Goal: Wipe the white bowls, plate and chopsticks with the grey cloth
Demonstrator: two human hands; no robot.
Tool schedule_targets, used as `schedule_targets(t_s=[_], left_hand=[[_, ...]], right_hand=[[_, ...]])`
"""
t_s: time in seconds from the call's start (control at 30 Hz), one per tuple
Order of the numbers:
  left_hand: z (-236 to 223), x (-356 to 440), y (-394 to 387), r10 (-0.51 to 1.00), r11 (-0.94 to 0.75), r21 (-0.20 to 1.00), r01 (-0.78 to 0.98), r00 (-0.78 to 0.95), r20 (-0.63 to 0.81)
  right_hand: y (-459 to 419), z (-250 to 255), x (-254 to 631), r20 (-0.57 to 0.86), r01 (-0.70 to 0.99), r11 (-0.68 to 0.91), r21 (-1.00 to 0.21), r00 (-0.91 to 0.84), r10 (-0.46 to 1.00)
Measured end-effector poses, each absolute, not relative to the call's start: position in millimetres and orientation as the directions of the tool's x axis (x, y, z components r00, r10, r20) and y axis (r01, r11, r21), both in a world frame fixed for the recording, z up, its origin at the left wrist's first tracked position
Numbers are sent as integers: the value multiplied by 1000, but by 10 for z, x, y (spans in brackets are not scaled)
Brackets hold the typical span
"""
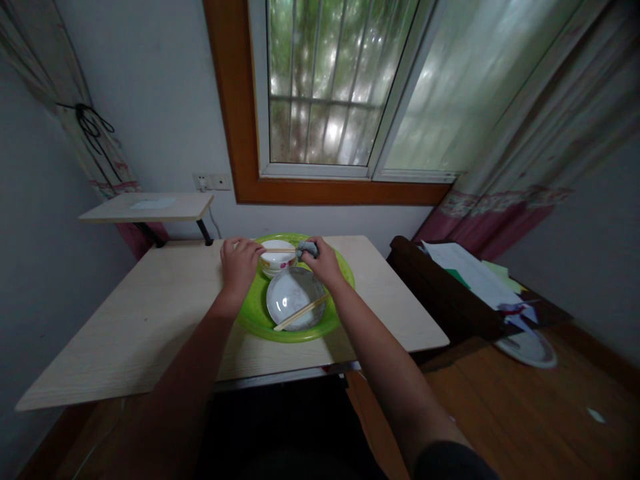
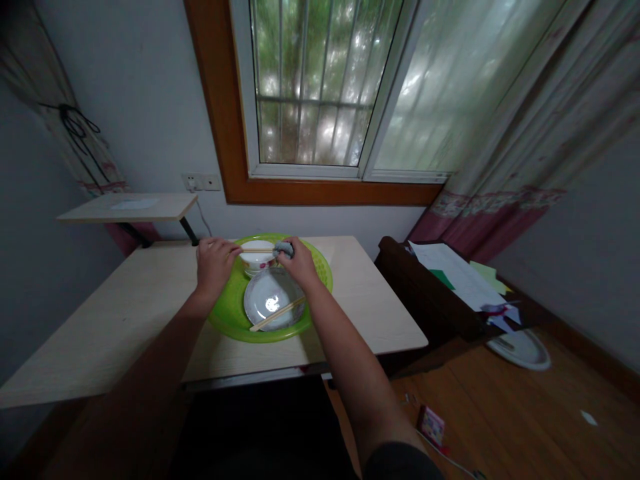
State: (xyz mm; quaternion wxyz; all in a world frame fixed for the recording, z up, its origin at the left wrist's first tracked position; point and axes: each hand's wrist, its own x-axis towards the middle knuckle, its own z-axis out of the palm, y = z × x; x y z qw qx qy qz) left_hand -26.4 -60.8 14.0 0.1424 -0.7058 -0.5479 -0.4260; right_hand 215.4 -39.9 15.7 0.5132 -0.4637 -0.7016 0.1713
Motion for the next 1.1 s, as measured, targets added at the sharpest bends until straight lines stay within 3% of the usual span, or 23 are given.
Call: schedule_targets(t_s=[0.13, 0.33, 0.53, 0.67, 0.83, 1.1], left_hand=[[131, -209, -636, 672, -475, 157, 866, 241, 700], [128, -187, -631, 764, -452, 244, 858, 232, 602], [97, -231, -594, 769, -411, 312, 857, 142, 623], [84, -213, -575, 771, -466, 314, 827, 206, 602], [83, -184, -584, 749, -554, 314, 771, 297, 592], [35, -217, -523, 698, -596, 286, 751, 307, 647]], right_hand=[[-439, 163, 2113, 589, 460, 579, -673, -139, 796], [-450, 183, 2094, 607, 422, 611, -670, -162, 778], [-348, 177, 2222, 575, 409, 480, -776, 147, 805], [-284, 143, 2301, 564, 440, 421, -793, 271, 780], [-228, 96, 2313, 613, 569, 398, -720, 253, 748], [-303, 115, 2212, 495, 534, 377, -757, 91, 864]])
